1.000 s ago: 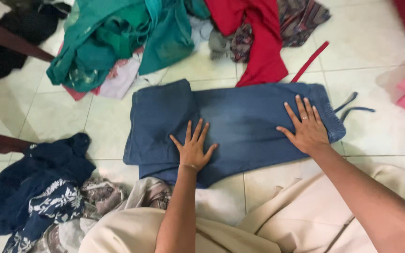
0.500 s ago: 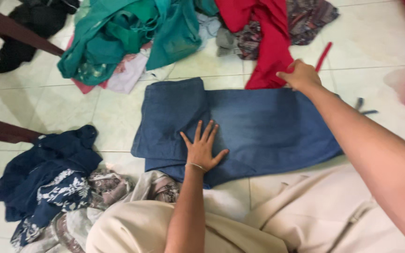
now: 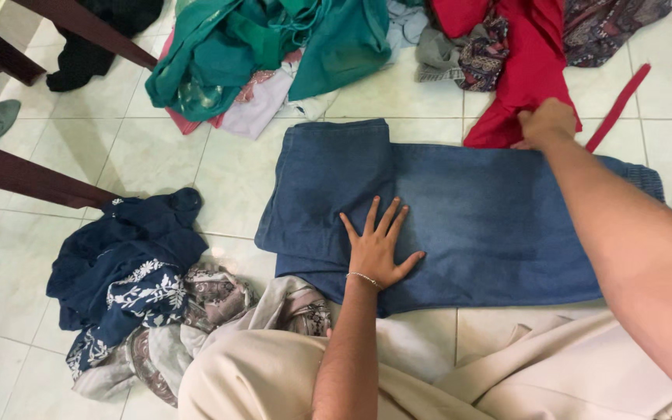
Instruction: The person picks up a pair of denim pants from a pile of clothes, smooths the legs out on the floor, and folds them by hand into a rectangle.
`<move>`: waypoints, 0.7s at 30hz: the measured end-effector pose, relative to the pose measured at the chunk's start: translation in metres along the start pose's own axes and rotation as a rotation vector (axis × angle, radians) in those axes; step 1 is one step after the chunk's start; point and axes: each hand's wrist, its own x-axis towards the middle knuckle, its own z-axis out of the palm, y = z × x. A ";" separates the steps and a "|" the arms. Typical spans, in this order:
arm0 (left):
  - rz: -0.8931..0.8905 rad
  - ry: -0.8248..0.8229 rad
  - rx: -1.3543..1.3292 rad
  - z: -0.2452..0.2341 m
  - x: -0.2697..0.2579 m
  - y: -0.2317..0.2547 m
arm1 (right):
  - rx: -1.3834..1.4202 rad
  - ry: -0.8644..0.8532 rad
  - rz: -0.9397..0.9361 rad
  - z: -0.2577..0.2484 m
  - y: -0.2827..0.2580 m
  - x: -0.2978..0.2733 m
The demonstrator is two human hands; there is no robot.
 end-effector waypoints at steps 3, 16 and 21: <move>-0.013 0.002 -0.001 0.000 0.000 -0.001 | 0.172 -0.058 0.195 -0.016 0.001 -0.008; -0.014 -0.009 0.017 -0.001 -0.001 0.002 | 0.497 -0.164 0.175 0.026 0.020 0.036; -0.036 0.009 0.019 0.004 0.004 0.003 | 1.519 -0.300 -0.141 -0.033 -0.073 0.058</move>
